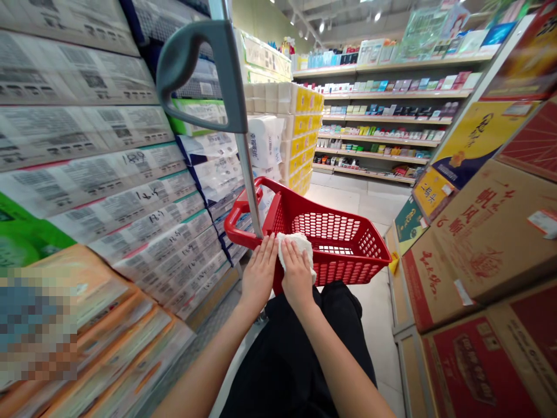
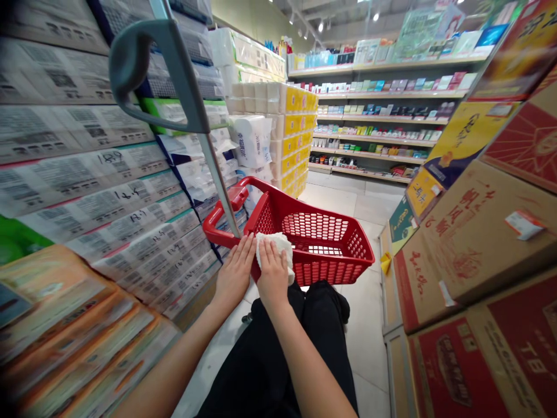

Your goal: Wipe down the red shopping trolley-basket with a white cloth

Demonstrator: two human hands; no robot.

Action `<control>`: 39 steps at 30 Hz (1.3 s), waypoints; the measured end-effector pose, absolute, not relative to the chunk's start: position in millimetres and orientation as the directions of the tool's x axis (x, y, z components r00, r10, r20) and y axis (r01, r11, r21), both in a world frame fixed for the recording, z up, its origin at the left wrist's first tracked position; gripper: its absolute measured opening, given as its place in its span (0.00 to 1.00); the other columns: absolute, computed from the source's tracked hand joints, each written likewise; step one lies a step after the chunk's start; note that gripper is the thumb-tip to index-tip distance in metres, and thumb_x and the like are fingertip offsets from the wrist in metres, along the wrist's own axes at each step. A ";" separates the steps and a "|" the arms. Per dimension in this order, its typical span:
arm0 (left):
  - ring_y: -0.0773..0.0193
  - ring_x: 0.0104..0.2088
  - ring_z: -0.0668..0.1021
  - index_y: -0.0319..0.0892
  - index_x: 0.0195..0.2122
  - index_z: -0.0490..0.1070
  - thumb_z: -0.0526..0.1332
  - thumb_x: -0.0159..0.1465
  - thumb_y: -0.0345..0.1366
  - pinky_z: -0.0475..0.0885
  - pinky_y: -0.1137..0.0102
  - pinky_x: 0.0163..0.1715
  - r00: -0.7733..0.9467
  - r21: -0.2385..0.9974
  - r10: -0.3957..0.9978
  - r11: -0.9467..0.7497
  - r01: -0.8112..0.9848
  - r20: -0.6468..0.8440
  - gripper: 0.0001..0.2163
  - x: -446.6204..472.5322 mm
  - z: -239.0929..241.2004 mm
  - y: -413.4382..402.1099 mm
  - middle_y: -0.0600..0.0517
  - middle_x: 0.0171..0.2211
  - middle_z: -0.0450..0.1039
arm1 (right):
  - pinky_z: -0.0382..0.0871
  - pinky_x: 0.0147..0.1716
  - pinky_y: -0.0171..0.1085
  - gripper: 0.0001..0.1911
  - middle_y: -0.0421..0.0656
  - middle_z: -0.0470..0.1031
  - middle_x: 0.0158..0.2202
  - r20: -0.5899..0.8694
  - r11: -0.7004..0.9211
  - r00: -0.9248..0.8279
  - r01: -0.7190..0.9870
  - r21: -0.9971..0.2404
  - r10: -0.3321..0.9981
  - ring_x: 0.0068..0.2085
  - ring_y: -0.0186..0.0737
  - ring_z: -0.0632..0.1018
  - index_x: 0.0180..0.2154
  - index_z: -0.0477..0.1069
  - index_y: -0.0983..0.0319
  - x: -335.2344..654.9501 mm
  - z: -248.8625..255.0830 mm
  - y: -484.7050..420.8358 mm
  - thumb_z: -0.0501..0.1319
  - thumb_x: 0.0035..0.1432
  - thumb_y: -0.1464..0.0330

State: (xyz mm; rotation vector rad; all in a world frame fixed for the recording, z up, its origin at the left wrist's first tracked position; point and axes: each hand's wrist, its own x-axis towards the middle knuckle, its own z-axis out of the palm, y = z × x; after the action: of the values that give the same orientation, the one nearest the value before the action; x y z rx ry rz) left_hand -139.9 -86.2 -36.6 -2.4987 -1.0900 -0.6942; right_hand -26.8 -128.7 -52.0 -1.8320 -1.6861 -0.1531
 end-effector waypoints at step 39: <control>0.59 0.70 0.45 0.33 0.69 0.44 0.51 0.59 0.24 0.49 0.61 0.68 0.601 -0.098 0.633 -0.645 0.758 0.487 0.35 -138.7 -31.5 -92.0 0.46 0.71 0.40 | 0.39 0.67 0.54 0.42 0.44 0.56 0.68 0.212 -0.343 0.467 0.830 -0.441 0.859 0.68 0.41 0.56 0.65 0.55 0.62 21.5 -45.7 -153.7 0.48 0.47 0.82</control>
State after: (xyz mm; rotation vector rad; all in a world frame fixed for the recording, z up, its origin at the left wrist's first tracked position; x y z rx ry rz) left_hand -138.7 -92.0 -31.5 -2.5358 -1.1331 -0.6019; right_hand 21.5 -153.7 -45.7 -2.2283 -1.4027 0.0781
